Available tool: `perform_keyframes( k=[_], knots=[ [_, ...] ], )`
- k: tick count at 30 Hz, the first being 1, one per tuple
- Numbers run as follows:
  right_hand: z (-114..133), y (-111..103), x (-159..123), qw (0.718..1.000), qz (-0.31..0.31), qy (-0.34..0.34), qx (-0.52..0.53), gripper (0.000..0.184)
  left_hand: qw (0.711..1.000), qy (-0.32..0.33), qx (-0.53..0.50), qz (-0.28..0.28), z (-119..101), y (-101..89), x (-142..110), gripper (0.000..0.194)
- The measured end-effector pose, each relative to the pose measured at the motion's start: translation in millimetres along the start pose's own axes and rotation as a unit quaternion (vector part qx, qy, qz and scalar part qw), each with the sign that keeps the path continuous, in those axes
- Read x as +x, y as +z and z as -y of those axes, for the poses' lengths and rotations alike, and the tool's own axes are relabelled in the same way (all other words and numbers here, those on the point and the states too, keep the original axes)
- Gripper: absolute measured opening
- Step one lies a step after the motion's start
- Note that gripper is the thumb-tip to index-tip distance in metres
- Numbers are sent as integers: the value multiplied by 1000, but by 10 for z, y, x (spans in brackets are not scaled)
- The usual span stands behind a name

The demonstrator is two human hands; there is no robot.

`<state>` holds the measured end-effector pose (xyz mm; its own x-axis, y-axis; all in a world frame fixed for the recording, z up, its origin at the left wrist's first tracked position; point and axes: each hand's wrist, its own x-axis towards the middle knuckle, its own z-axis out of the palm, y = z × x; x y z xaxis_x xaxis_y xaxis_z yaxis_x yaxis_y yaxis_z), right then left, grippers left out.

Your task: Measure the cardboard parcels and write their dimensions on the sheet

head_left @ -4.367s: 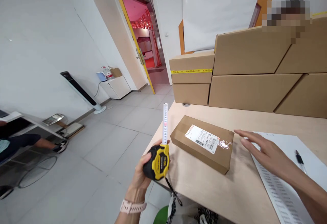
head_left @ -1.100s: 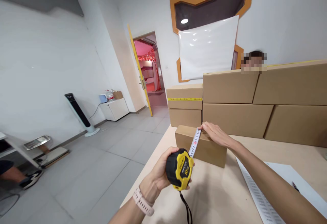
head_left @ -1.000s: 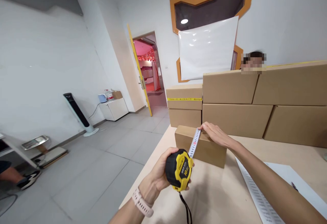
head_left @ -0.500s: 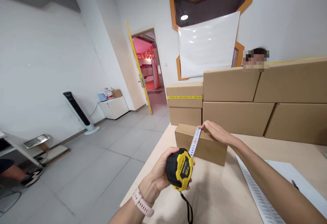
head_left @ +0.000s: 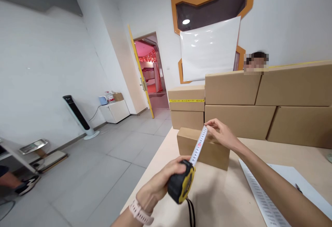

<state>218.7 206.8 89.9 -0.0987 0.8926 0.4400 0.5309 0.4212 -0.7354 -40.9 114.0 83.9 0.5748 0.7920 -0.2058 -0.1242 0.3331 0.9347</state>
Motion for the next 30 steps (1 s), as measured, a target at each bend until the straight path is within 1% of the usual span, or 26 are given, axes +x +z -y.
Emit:
perform_keyframes(
  k=[1, 2, 3, 5, 7, 8, 10, 12, 14, 15, 17, 18, 19, 20, 21, 22, 23, 24, 26, 27, 28, 29, 30],
  knots=[
    [53, -66, -57, 1000, -13, -11, 4, 28, 998, 27, 44, 21, -21, -5, -55, 59],
    [109, -144, -136, 1000, -13, -21, 1, 28, 994, 39, 94, 45, -52, -11, -124, 64],
    [161, -224, -238, 1000, 2, -26, -3, 28, 985, 38, 155, 69, -89, -20, -201, 69],
    [233, -351, -508, 999, 45, -17, -4, 27, 955, 16, 284, 88, -160, -57, -366, 74],
    [234, -370, -837, 997, 67, 7, 28, 26, 911, 8, 404, 84, -191, -113, -500, 76],
    [206, -326, -1006, 996, 75, 16, 41, 25, 890, 5, 449, 82, -183, -141, -542, 77],
    [116, -140, -1321, 996, 71, 28, 53, 23, 859, -9, 505, 82, -118, -180, -560, 79],
    [24, 122, -1571, 996, 35, 37, 69, 23, 842, -19, 530, 96, 3, -184, -494, 82],
    [-28, 369, -1743, 995, 28, 47, 81, 23, 831, -13, 542, 121, 158, -160, -379, 87],
    [-38, 459, -1802, 996, 30, 44, 78, 24, 827, -8, 546, 133, 239, -145, -316, 89],
    [-47, 531, -1880, 998, 38, 25, 47, 25, 816, 1, 561, 140, 390, -126, -204, 95],
    [-60, 502, -1907, 999, 29, 17, 20, 26, 809, 6, 573, 134, 453, -127, -160, 99],
    [-86, 429, -1929, 1000, 9, 19, -12, 27, 801, 11, 586, 123, 506, -138, -124, 101],
    [-129, 314, -1950, 998, -23, 34, -51, 27, 792, 15, 601, 109, 547, -158, -96, 102],
    [-191, 164, -1971, 991, -62, 67, -95, 27, 783, 19, 615, 92, 577, -186, -74, 102],
    [-269, -12, -1995, 978, -103, 109, -142, 29, 773, 21, 630, 75, 596, -220, -55, 101],
    [-361, -201, -2019, 958, -133, 162, -198, 31, 763, 23, 643, 59, 608, -258, -37, 98],
    [-462, -388, -2044, 931, -143, 224, -249, 31, 753, 23, 656, 46, 615, -297, -16, 96],
    [-671, -714, -2089, 874, -136, 327, -331, 33, 733, 28, 679, 25, 619, -369, 37, 94],
    [-773, -834, -2107, 854, -118, 359, -358, 33, 724, 31, 688, 16, 619, -398, 71, 93],
    [-869, -921, -2121, 839, -95, 381, -377, 33, 717, 35, 696, 7, 619, -420, 107, 91],
    [-957, -978, -2131, 832, -71, 390, -389, 32, 712, 39, 701, 0, 617, -434, 145, 90],
    [-1038, -1010, -2138, 833, -47, 390, -391, 30, 709, 41, 704, -6, 614, -437, 180, 88]
  ],
)
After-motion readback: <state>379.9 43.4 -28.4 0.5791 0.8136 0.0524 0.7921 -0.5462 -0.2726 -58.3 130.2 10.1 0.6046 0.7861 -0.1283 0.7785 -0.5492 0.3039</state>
